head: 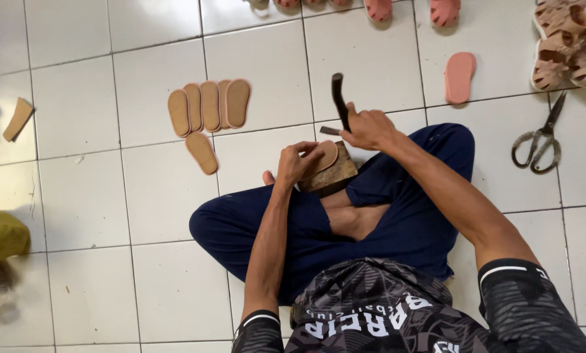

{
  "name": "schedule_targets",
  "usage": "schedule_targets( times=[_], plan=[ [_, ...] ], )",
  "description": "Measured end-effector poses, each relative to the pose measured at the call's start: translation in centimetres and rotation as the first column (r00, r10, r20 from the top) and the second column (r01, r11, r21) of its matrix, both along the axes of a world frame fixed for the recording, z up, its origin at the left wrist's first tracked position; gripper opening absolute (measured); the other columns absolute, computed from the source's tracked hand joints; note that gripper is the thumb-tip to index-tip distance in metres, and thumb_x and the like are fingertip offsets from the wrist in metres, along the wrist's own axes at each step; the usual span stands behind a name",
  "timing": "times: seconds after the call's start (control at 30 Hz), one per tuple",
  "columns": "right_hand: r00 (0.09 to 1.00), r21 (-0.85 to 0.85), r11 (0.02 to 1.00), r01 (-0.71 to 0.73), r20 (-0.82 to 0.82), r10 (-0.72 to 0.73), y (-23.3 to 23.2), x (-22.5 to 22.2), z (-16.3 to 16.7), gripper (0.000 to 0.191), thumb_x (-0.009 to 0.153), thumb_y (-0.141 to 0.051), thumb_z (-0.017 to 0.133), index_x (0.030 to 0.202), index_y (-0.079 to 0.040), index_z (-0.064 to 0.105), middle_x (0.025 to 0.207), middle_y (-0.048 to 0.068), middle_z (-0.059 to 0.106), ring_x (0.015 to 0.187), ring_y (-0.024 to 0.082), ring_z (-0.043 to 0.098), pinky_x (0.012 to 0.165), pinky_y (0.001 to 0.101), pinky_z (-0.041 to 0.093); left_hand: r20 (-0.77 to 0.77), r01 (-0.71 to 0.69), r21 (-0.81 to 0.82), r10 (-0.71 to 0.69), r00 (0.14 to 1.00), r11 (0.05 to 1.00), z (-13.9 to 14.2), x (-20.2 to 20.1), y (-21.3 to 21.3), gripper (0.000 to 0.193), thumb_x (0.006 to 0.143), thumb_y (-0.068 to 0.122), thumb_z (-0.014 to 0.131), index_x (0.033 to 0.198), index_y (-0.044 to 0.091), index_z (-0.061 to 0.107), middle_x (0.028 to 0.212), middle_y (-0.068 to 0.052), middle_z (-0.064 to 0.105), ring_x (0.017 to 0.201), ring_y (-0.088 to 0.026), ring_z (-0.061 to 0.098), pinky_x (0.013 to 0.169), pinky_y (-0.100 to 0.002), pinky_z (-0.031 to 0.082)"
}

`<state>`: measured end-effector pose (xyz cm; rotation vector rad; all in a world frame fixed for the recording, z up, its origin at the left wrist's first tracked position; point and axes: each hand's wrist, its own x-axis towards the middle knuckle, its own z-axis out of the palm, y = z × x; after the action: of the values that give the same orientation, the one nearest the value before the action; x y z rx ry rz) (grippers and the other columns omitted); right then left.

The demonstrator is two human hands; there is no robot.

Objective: The person sits on the floor and uses a curved metal tool to repeatedly press and shape the edges of a shoe sole placed on a wooden block. The person works on one sole at a time, rotating it to treat different sections of the perimeter.

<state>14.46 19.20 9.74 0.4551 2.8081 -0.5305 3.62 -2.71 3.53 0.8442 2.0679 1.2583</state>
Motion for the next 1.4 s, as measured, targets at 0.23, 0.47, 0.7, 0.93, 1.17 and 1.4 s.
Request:
schedule_targets(
  times=[0.23,0.47,0.7,0.93,1.17,1.4],
  plan=[
    [0.987,0.013,0.990,-0.142,0.072,0.141,-1.7,-1.4,0.6,0.071,0.086,-0.032,0.064,0.135,0.016,0.044,0.067,0.023,0.069,0.068,0.042,0.070,0.065,0.0506,0.057,0.039,-0.058,0.029,0.057,0.998,0.998,-0.1,0.2,-0.1,0.034,0.081,0.028,0.086,0.103,0.003,0.080,0.092,-0.011,0.081,0.079,-0.016,0.077,0.073,-0.028,0.061],
    [0.949,0.103,0.943,-0.315,0.016,0.316,-0.9,-1.6,1.7,0.071,0.089,-0.037,0.064,0.136,0.012,0.044,0.065,0.019,0.069,0.062,0.042,0.069,0.059,0.0510,0.055,0.067,-0.083,-0.010,0.084,0.994,0.996,0.2,0.2,0.1,0.031,0.078,0.025,0.087,0.096,0.001,0.079,0.086,-0.011,0.080,0.074,-0.017,0.076,0.068,-0.028,0.060],
    [0.964,0.054,0.966,-0.255,0.088,0.249,0.1,0.4,0.1,0.062,0.095,-0.042,0.059,0.137,0.002,0.045,0.069,0.017,0.071,0.067,0.041,0.070,0.058,0.0501,0.055,-0.026,-0.109,0.090,0.112,0.993,0.990,-0.1,0.6,0.2,0.034,0.078,0.026,0.089,0.098,0.001,0.076,0.089,-0.010,0.079,0.079,-0.018,0.077,0.073,-0.029,0.062],
    [0.729,-0.722,0.675,0.154,-0.378,-0.570,-3.1,5.5,-1.5,0.046,0.086,-0.027,0.087,0.107,-0.005,0.052,0.091,0.010,0.070,0.079,0.022,0.068,0.068,0.0351,0.056,0.036,-0.150,0.271,0.146,0.989,0.951,4.2,3.1,-0.9,0.031,0.089,0.013,0.080,0.119,0.005,0.076,0.107,-0.011,0.078,0.091,-0.018,0.075,0.081,-0.030,0.061],
    [0.644,-0.890,0.453,-0.059,-0.380,-0.664,-7.7,7.5,1.9,0.043,0.091,-0.007,0.080,0.106,-0.010,0.040,0.099,0.007,0.069,0.097,0.012,0.066,0.086,0.0230,0.054,-0.199,-0.108,0.459,0.221,0.955,0.882,10.3,6.2,-2.4,0.025,0.087,0.002,0.081,0.111,0.007,0.075,0.110,-0.008,0.077,0.103,-0.019,0.074,0.091,-0.030,0.059],
    [0.593,-0.908,0.345,-0.239,-0.418,-0.688,-9.2,8.4,4.9,0.053,0.089,0.003,0.077,0.111,-0.010,0.031,0.107,0.012,0.074,0.105,0.012,0.071,0.093,0.0255,0.060,-0.348,-0.020,0.571,0.264,0.899,0.820,13.0,7.3,-3.6,0.023,0.083,-0.005,0.082,0.102,0.004,0.073,0.108,-0.008,0.076,0.110,-0.022,0.073,0.098,-0.032,0.057]
  ],
)
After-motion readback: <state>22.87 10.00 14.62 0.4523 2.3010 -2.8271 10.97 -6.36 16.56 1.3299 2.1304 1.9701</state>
